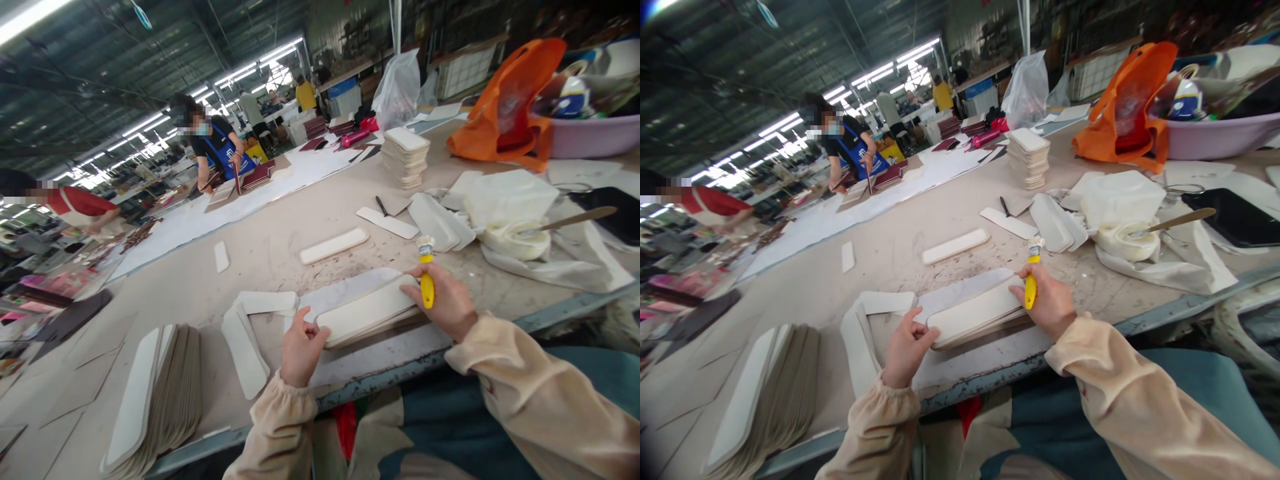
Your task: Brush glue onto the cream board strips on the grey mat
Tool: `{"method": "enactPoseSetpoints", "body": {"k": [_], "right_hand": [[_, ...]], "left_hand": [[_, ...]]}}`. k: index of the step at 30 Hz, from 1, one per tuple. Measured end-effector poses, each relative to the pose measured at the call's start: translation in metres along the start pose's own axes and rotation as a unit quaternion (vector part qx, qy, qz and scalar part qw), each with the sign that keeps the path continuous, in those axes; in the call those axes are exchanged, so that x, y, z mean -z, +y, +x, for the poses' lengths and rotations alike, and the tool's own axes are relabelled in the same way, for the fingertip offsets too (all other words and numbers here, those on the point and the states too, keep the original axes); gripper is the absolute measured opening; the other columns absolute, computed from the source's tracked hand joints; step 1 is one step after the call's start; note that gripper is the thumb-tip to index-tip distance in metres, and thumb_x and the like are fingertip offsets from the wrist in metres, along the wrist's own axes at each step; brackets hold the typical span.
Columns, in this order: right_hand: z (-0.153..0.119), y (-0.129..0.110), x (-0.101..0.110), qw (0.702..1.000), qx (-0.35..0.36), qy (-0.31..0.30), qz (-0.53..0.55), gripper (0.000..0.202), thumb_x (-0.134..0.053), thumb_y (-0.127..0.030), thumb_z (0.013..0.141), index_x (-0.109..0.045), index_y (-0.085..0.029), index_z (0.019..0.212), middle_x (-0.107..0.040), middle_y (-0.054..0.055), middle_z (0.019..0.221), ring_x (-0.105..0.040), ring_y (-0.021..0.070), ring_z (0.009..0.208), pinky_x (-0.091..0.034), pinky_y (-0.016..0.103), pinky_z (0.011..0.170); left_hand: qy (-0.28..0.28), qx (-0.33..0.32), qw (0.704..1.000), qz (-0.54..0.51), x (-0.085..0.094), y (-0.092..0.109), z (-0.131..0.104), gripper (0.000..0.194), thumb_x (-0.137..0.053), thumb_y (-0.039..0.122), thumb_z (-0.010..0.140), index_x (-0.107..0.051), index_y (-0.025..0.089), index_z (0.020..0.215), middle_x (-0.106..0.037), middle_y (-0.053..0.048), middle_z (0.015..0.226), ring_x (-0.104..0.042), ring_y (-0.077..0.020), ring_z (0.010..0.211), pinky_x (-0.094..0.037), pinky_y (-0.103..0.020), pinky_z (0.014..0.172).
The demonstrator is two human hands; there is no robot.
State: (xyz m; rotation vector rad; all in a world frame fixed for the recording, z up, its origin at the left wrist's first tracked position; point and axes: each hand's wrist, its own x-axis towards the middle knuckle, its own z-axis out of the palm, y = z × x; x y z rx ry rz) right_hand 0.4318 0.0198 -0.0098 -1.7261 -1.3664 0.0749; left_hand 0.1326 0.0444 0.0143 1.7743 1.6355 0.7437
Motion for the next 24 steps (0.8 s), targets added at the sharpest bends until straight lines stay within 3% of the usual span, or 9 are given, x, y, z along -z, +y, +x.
{"method": "enactPoseSetpoints", "body": {"k": [4,9,12,15,20,24], "right_hand": [[-0.002,0.005,-0.003,1.0,0.006,-0.017,-0.017,0.038,-0.057,-0.058,0.08,-0.056,-0.023,0.093,-0.068,0.004,0.085,-0.06,0.021,0.059,-0.046,0.034,0.058],[-0.005,0.015,-0.009,0.998,0.036,-0.01,-0.046,0.028,-0.057,-0.05,0.086,-0.055,-0.025,0.098,-0.068,0.005,0.09,-0.063,0.0245,0.07,-0.049,0.037,0.06],[-0.006,0.016,-0.008,0.995,0.086,0.012,-0.055,0.025,-0.058,-0.043,0.087,-0.056,-0.023,0.103,-0.067,0.008,0.097,-0.064,0.0288,0.089,-0.052,0.045,0.077],[-0.013,0.005,-0.007,0.983,0.169,0.022,-0.065,0.015,-0.055,-0.035,0.091,-0.058,-0.022,0.098,-0.065,0.011,0.116,-0.058,0.0302,0.111,-0.047,0.05,0.095],[-0.041,-0.028,-0.028,0.94,0.329,-0.091,-0.012,0.02,-0.053,-0.039,0.094,-0.06,-0.021,0.096,-0.058,0.009,0.131,-0.05,0.0233,0.127,-0.038,0.044,0.111],[-0.055,-0.042,-0.04,0.918,0.361,-0.164,-0.004,0.035,-0.057,-0.054,0.09,-0.063,-0.021,0.096,-0.063,0.009,0.122,-0.047,0.0218,0.13,-0.029,0.044,0.116]], "left_hand": [[-0.004,-0.002,1.0,0.018,0.0,-0.001,-0.001,0.07,-0.064,0.036,0.074,-0.046,0.005,0.134,-0.065,0.001,0.069,-0.06,-0.0181,0.068,-0.045,-0.031,0.073],[-0.013,0.003,0.999,0.038,0.001,-0.002,-0.001,0.063,-0.063,0.038,0.073,-0.055,0.008,0.128,-0.064,0.001,0.067,-0.06,-0.0189,0.068,-0.043,-0.031,0.072],[-0.018,-0.004,0.998,0.054,0.001,-0.005,0.001,0.054,-0.062,0.041,0.074,-0.063,0.012,0.119,-0.063,0.0,0.069,-0.06,-0.0193,0.068,-0.042,-0.032,0.07],[-0.015,-0.012,0.998,0.063,0.0,-0.008,0.003,0.052,-0.061,0.046,0.074,-0.065,0.013,0.114,-0.062,0.0,0.072,-0.059,-0.0199,0.068,-0.043,-0.033,0.071],[-0.01,-0.015,0.998,0.054,-0.001,-0.015,0.006,0.061,-0.062,0.056,0.071,-0.063,0.013,0.115,-0.061,-0.001,0.079,-0.057,-0.0195,0.063,-0.045,-0.035,0.068],[-0.014,-0.019,0.999,0.046,-0.001,-0.02,0.006,0.066,-0.063,0.06,0.069,-0.063,0.013,0.115,-0.061,-0.003,0.082,-0.057,-0.0187,0.059,-0.046,-0.037,0.066]]}}
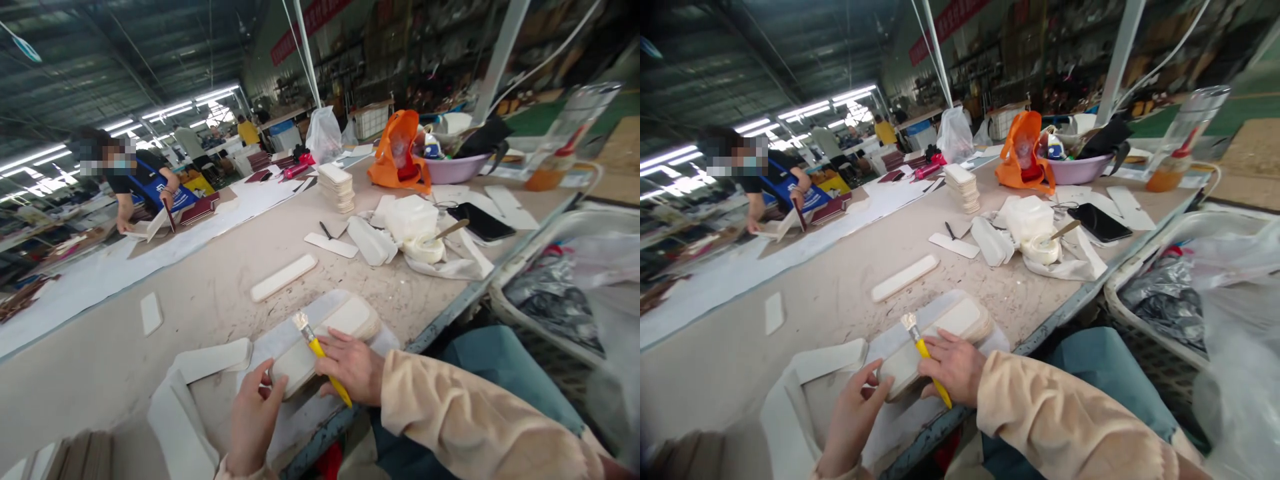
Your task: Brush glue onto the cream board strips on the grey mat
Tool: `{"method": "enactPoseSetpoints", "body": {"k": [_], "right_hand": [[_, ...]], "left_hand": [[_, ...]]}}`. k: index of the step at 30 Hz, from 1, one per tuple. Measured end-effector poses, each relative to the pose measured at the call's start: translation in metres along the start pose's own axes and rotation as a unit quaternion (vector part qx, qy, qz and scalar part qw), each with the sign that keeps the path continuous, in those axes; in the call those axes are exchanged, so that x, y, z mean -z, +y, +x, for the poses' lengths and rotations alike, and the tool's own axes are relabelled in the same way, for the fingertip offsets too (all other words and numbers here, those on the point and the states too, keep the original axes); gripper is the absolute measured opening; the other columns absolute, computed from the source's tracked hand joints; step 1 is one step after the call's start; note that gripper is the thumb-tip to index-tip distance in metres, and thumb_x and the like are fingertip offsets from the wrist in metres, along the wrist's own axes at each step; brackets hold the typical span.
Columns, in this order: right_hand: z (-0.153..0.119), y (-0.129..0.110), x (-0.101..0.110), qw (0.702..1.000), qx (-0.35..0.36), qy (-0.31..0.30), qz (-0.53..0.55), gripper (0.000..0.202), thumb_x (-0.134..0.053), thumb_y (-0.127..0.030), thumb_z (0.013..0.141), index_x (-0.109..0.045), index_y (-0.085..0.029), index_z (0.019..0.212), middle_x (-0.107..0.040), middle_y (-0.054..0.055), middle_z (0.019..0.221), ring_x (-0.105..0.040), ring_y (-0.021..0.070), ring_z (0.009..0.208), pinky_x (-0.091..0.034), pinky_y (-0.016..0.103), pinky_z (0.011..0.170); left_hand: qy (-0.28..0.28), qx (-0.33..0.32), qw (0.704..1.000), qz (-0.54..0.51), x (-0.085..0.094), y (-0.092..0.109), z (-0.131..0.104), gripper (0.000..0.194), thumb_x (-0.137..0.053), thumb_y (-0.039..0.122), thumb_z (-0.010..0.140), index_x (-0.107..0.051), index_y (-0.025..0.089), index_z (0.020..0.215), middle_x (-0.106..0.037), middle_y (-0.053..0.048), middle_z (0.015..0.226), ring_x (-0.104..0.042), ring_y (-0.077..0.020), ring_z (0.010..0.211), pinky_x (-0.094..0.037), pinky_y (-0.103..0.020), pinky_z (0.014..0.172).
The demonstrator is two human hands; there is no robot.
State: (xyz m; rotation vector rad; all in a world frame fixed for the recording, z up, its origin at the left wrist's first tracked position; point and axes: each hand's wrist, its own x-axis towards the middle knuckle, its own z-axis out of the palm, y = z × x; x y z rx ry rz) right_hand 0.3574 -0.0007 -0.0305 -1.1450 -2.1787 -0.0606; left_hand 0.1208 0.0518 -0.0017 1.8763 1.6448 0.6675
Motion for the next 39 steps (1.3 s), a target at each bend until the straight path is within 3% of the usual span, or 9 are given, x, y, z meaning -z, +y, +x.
{"method": "enactPoseSetpoints", "body": {"k": [4,8,12,17,25,29,34,37,39], "right_hand": [[-0.007,0.009,0.01,1.0,-0.019,-0.017,0.011,0.04,-0.052,-0.058,0.091,-0.062,-0.02,0.1,-0.061,0.011,0.125,-0.043,0.021,0.133,-0.023,0.045,0.118],[-0.02,0.034,0.026,0.998,-0.063,-0.006,0.001,0.036,-0.056,-0.054,0.09,-0.058,-0.019,0.101,-0.061,0.013,0.125,-0.044,0.0238,0.133,-0.024,0.048,0.117],[-0.029,0.064,0.034,0.983,-0.175,0.042,-0.018,0.029,-0.06,-0.044,0.089,-0.055,-0.019,0.102,-0.059,0.017,0.127,-0.049,0.0305,0.128,-0.034,0.055,0.11],[-0.029,0.077,0.036,0.946,-0.294,0.123,0.057,0.02,-0.057,-0.039,0.089,-0.049,-0.022,0.098,-0.063,0.013,0.122,-0.064,0.0265,0.108,-0.053,0.044,0.089],[-0.021,0.072,0.039,0.934,-0.265,0.22,0.089,0.023,-0.063,-0.03,0.082,-0.043,-0.025,0.094,-0.066,0.006,0.11,-0.063,0.0235,0.102,-0.05,0.04,0.087],[-0.012,0.064,0.046,0.926,-0.235,0.268,0.127,0.026,-0.065,-0.029,0.082,-0.041,-0.024,0.092,-0.063,0.003,0.1,-0.063,0.0189,0.089,-0.049,0.034,0.08],[0.012,0.045,0.076,0.895,-0.221,0.262,0.286,0.035,-0.071,-0.036,0.08,-0.04,-0.023,0.088,-0.06,0.0,0.09,-0.056,0.0126,0.071,-0.045,0.025,0.063],[0.024,0.037,0.096,0.878,-0.197,0.253,0.356,0.036,-0.072,-0.035,0.081,-0.039,-0.023,0.085,-0.054,-0.002,0.082,-0.049,0.0098,0.066,-0.041,0.022,0.059],[0.029,0.037,0.105,0.871,-0.182,0.245,0.384,0.035,-0.072,-0.033,0.081,-0.039,-0.022,0.086,-0.053,-0.002,0.083,-0.047,0.0094,0.068,-0.041,0.022,0.06]], "left_hand": [[0.011,-0.006,1.0,-0.008,-0.001,0.001,0.001,0.064,-0.064,0.061,0.067,-0.065,0.014,0.11,-0.062,-0.003,0.081,-0.059,-0.0196,0.06,-0.048,-0.037,0.067],[0.017,-0.012,1.0,-0.01,-0.002,0.004,0.001,0.062,-0.065,0.06,0.066,-0.066,0.014,0.108,-0.063,-0.005,0.082,-0.06,-0.0206,0.062,-0.049,-0.038,0.068],[0.012,-0.018,1.0,0.001,-0.002,0.001,0.002,0.065,-0.062,0.061,0.068,-0.064,0.012,0.112,-0.063,-0.006,0.086,-0.06,-0.0206,0.064,-0.05,-0.039,0.07],[0.006,-0.031,0.999,0.023,-0.002,-0.002,0.003,0.069,-0.057,0.061,0.071,-0.062,0.011,0.117,-0.062,-0.006,0.087,-0.059,-0.019,0.063,-0.05,-0.038,0.069],[0.03,-0.06,0.996,0.056,-0.003,0.0,0.001,0.055,-0.056,0.052,0.075,-0.064,0.013,0.112,-0.059,-0.008,0.095,-0.06,-0.0205,0.072,-0.053,-0.041,0.075],[0.041,-0.115,0.99,0.065,0.003,0.003,0.005,0.05,-0.058,0.046,0.074,-0.063,0.015,0.113,-0.056,-0.014,0.118,-0.059,-0.0287,0.103,-0.051,-0.047,0.089],[0.01,-0.161,0.986,0.033,0.015,0.045,0.012,0.059,-0.065,0.043,0.073,-0.058,0.015,0.125,-0.057,-0.015,0.129,-0.051,-0.0322,0.123,-0.036,-0.05,0.109],[-0.075,-0.149,0.986,-0.031,0.013,0.081,0.013,0.059,-0.068,0.04,0.074,-0.057,0.017,0.127,-0.061,-0.013,0.126,-0.055,-0.0303,0.118,-0.041,-0.043,0.103],[-0.152,-0.145,0.975,-0.076,0.006,0.1,0.01,0.048,-0.063,0.036,0.079,-0.059,0.017,0.122,-0.065,-0.011,0.119,-0.06,-0.0265,0.109,-0.046,-0.037,0.094]]}}
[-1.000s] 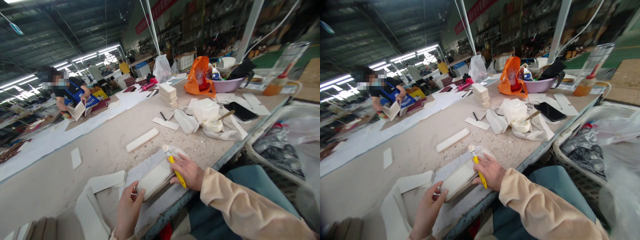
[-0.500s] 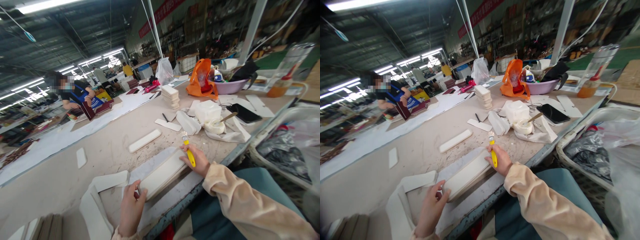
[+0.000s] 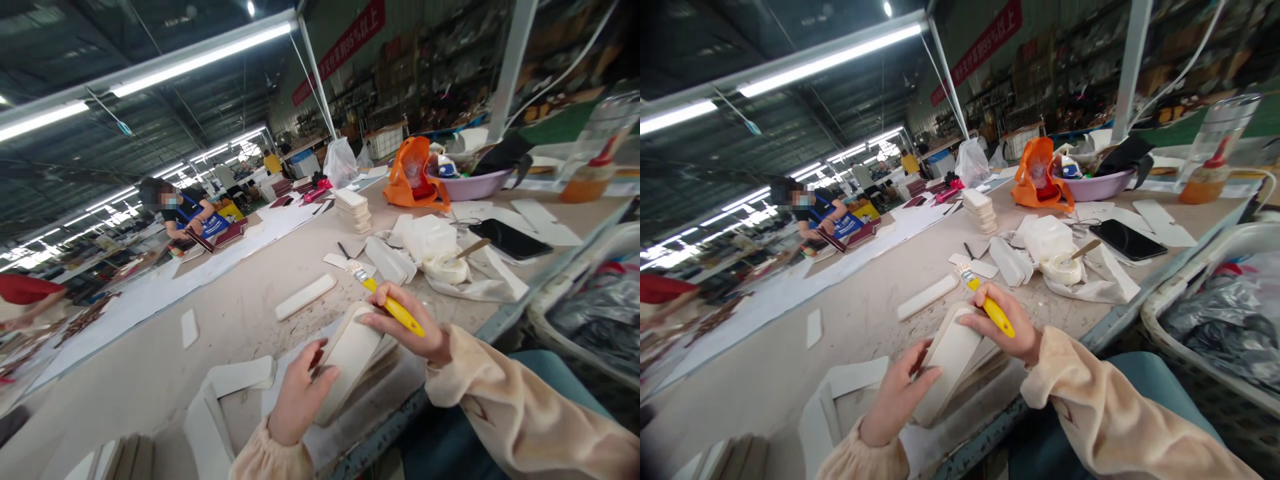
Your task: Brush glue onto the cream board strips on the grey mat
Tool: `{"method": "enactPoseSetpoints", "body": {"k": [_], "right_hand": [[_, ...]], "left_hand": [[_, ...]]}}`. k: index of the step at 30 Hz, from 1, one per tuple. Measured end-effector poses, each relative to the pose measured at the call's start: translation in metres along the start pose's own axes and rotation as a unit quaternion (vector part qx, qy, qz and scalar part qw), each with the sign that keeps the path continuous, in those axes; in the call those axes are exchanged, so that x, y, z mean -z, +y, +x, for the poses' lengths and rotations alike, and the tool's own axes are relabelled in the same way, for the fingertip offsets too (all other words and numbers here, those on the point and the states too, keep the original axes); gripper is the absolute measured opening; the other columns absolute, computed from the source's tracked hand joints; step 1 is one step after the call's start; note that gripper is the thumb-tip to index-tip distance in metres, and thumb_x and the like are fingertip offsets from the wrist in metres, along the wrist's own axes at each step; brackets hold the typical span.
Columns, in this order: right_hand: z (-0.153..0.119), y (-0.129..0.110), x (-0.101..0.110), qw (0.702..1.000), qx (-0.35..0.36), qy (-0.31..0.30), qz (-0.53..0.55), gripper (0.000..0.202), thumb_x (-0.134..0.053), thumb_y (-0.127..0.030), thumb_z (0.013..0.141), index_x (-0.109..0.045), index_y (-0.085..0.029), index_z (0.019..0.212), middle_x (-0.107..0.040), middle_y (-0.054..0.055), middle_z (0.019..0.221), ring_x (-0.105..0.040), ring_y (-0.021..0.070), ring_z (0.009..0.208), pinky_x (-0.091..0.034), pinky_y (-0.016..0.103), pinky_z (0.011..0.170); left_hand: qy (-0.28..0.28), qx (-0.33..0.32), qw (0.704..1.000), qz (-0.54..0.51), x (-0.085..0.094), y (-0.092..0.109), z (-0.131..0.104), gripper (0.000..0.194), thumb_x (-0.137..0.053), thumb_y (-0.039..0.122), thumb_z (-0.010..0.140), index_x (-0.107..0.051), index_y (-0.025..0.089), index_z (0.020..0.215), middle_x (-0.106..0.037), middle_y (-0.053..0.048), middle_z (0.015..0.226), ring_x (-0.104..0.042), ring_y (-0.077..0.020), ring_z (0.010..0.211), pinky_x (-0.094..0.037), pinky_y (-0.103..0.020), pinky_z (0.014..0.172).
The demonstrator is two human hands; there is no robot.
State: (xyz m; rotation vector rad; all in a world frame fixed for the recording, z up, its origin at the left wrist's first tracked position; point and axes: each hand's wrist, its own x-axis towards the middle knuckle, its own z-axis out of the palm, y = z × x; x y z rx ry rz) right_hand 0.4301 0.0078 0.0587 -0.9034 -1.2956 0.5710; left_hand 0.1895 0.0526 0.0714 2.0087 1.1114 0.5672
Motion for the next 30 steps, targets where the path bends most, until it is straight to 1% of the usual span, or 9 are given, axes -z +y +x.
{"method": "enactPoseSetpoints", "body": {"k": [3,10,14,17,21,23,25,27,30], "right_hand": [[0.005,-0.001,0.007,1.0,0.003,-0.01,0.002,0.035,-0.072,-0.033,0.081,-0.04,-0.022,0.087,-0.052,-0.002,0.084,-0.046,0.0095,0.069,-0.041,0.022,0.062],[0.006,0.003,0.021,0.999,0.0,-0.011,-0.03,0.034,-0.072,-0.037,0.081,-0.042,-0.021,0.085,-0.046,-0.003,0.073,-0.039,0.0099,0.063,-0.034,0.024,0.056],[0.005,0.007,0.024,0.999,-0.007,-0.013,-0.038,0.035,-0.071,-0.039,0.081,-0.041,-0.021,0.085,-0.048,-0.002,0.074,-0.04,0.0103,0.063,-0.034,0.025,0.056],[0.005,0.012,0.025,0.999,-0.018,-0.016,-0.036,0.036,-0.07,-0.042,0.082,-0.041,-0.021,0.085,-0.048,-0.003,0.073,-0.04,0.01,0.061,-0.034,0.025,0.055],[0.006,0.018,0.029,0.999,-0.014,0.001,-0.049,0.037,-0.07,-0.044,0.081,-0.042,-0.021,0.086,-0.048,-0.002,0.075,-0.04,0.0099,0.062,-0.035,0.025,0.056],[0.008,0.02,0.034,0.998,-0.012,0.014,-0.054,0.038,-0.071,-0.045,0.08,-0.042,-0.021,0.086,-0.047,-0.003,0.074,-0.039,0.0095,0.061,-0.034,0.025,0.056],[0.01,0.025,0.04,0.998,-0.008,0.034,-0.058,0.039,-0.072,-0.045,0.079,-0.042,-0.021,0.085,-0.043,-0.004,0.071,-0.038,0.0093,0.06,-0.032,0.025,0.056],[0.011,0.033,0.047,0.996,-0.006,0.06,-0.063,0.042,-0.073,-0.048,0.077,-0.042,-0.021,0.085,-0.041,-0.005,0.068,-0.036,0.0093,0.06,-0.03,0.025,0.056],[0.012,0.045,0.054,0.993,-0.012,0.085,-0.079,0.043,-0.074,-0.049,0.076,-0.043,-0.021,0.085,-0.041,-0.005,0.067,-0.036,0.0094,0.06,-0.03,0.025,0.057]], "left_hand": [[-0.051,0.001,0.998,-0.032,-0.017,0.014,0.0,0.031,-0.054,0.035,0.085,-0.064,0.017,0.108,-0.07,-0.006,0.102,-0.062,-0.0223,0.094,-0.047,-0.031,0.083],[-0.034,0.058,0.998,-0.018,-0.054,0.015,-0.013,0.026,-0.047,0.038,0.087,-0.062,0.018,0.092,-0.064,-0.002,0.082,-0.056,-0.0198,0.082,-0.042,-0.029,0.075],[-0.012,0.071,0.997,0.002,-0.063,0.014,-0.014,0.024,-0.047,0.039,0.087,-0.056,0.02,0.077,-0.055,0.001,0.071,-0.05,-0.017,0.073,-0.038,-0.028,0.068],[-0.011,0.067,0.998,-0.006,-0.064,0.015,-0.01,0.026,-0.048,0.04,0.087,-0.055,0.02,0.072,-0.051,0.002,0.065,-0.047,-0.0152,0.067,-0.036,-0.027,0.063],[-0.036,0.07,0.992,-0.099,-0.067,0.012,-0.008,0.031,-0.056,0.047,0.085,-0.061,0.019,0.073,-0.056,0.002,0.065,-0.05,-0.0155,0.067,-0.037,-0.027,0.061],[-0.08,0.11,0.966,-0.218,-0.072,0.008,-0.011,0.039,-0.057,0.056,0.082,-0.067,0.018,0.083,-0.065,-0.002,0.075,-0.058,-0.0195,0.075,-0.044,-0.029,0.066],[-0.123,0.16,0.923,-0.327,-0.079,0.003,-0.018,0.057,-0.05,0.068,0.081,-0.069,0.017,0.098,-0.071,-0.007,0.091,-0.063,-0.0244,0.086,-0.049,-0.035,0.074],[-0.167,0.2,0.88,-0.397,-0.085,-0.003,-0.028,0.069,-0.047,0.074,0.079,-0.068,0.015,0.108,-0.072,-0.011,0.098,-0.066,-0.0266,0.088,-0.053,-0.038,0.074],[-0.231,0.222,0.835,-0.448,-0.09,-0.01,-0.044,0.062,-0.069,0.06,0.074,-0.066,0.013,0.113,-0.072,-0.012,0.096,-0.069,-0.0258,0.084,-0.056,-0.033,0.067]]}}
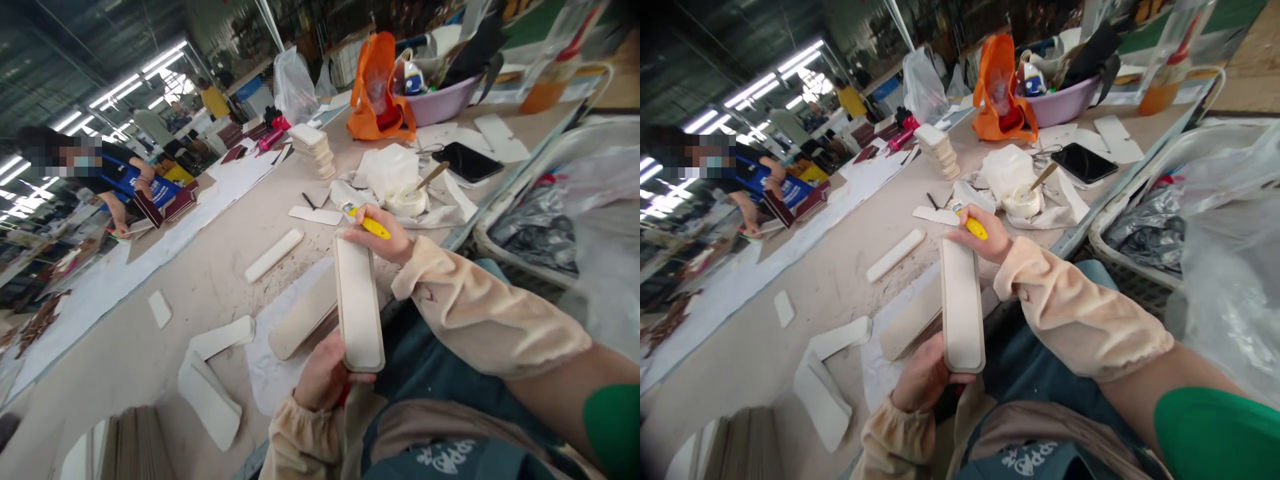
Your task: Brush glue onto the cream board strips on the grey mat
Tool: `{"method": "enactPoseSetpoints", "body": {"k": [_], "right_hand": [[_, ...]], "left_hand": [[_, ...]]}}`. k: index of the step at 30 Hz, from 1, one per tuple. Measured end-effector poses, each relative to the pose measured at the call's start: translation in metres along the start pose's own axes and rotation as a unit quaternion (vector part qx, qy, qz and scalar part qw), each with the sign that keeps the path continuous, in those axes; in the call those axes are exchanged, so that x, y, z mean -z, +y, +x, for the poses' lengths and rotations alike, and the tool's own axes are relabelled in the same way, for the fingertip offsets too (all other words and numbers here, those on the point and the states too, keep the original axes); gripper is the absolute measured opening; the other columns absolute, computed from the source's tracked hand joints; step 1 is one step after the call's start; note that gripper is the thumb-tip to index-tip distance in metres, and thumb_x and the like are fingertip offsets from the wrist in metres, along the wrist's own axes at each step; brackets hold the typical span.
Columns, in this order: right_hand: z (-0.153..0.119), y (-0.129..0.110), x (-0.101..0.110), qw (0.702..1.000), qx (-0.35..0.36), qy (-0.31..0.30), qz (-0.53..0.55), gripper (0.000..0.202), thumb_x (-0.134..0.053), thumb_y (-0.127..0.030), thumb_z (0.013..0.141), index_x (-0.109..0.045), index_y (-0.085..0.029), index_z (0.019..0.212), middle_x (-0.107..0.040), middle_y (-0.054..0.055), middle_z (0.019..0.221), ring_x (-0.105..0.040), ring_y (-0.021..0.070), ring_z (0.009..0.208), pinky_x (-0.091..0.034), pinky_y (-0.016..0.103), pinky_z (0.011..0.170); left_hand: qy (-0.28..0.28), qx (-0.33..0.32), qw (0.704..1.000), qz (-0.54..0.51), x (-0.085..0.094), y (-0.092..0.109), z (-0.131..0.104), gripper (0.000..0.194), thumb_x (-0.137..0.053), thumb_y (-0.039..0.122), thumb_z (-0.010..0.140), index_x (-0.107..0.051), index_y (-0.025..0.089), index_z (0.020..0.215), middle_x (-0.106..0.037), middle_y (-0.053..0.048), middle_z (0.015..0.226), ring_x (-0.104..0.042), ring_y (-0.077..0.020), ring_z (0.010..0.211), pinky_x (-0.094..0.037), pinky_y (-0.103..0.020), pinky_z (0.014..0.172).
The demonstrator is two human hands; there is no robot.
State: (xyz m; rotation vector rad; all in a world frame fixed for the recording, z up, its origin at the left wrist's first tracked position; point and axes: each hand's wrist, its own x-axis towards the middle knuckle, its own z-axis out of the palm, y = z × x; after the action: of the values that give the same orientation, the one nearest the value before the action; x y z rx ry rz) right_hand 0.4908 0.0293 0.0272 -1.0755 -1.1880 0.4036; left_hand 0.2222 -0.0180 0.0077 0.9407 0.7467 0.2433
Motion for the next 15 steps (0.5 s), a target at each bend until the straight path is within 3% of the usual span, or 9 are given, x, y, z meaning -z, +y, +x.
{"method": "enactPoseSetpoints", "body": {"k": [2,5,11,15], "right_hand": [[0.0,0.005,0.001,1.0,0.005,0.006,-0.014,0.042,-0.074,-0.048,0.076,-0.043,-0.021,0.085,-0.04,-0.005,0.067,-0.035,0.0093,0.059,-0.029,0.025,0.057],[-0.002,0.006,0.0,0.999,0.015,0.002,-0.038,0.037,-0.07,-0.045,0.08,-0.043,-0.021,0.084,-0.039,-0.005,0.067,-0.035,0.0092,0.059,-0.029,0.025,0.058],[-0.007,-0.007,0.005,0.992,0.02,-0.074,-0.098,0.041,-0.073,-0.042,0.076,-0.042,-0.022,0.091,-0.041,-0.006,0.073,-0.035,0.009,0.06,-0.03,0.024,0.058],[-0.009,-0.011,0.007,0.989,0.015,-0.072,-0.132,0.038,-0.072,-0.041,0.076,-0.041,-0.022,0.089,-0.041,-0.006,0.07,-0.036,0.0095,0.059,-0.031,0.024,0.059]], "left_hand": [[-0.014,0.01,1.0,-0.013,0.0,-0.009,-0.004,0.057,-0.079,0.045,0.07,-0.065,0.013,0.115,-0.073,-0.012,0.097,-0.07,-0.0241,0.084,-0.057,-0.028,0.065],[0.025,0.005,0.999,-0.024,-0.002,-0.021,-0.004,0.051,-0.08,0.036,0.07,-0.066,0.011,0.112,-0.073,-0.013,0.099,-0.07,-0.0203,0.083,-0.056,-0.021,0.064],[0.098,-0.019,0.995,0.014,-0.003,-0.033,0.0,0.048,-0.078,0.037,0.073,-0.068,0.011,0.113,-0.073,-0.012,0.102,-0.069,-0.0185,0.085,-0.054,-0.019,0.064],[0.13,-0.023,0.991,0.031,0.001,-0.037,0.0,0.048,-0.078,0.042,0.071,-0.07,0.012,0.108,-0.074,-0.011,0.096,-0.068,-0.0199,0.083,-0.053,-0.021,0.064]]}}
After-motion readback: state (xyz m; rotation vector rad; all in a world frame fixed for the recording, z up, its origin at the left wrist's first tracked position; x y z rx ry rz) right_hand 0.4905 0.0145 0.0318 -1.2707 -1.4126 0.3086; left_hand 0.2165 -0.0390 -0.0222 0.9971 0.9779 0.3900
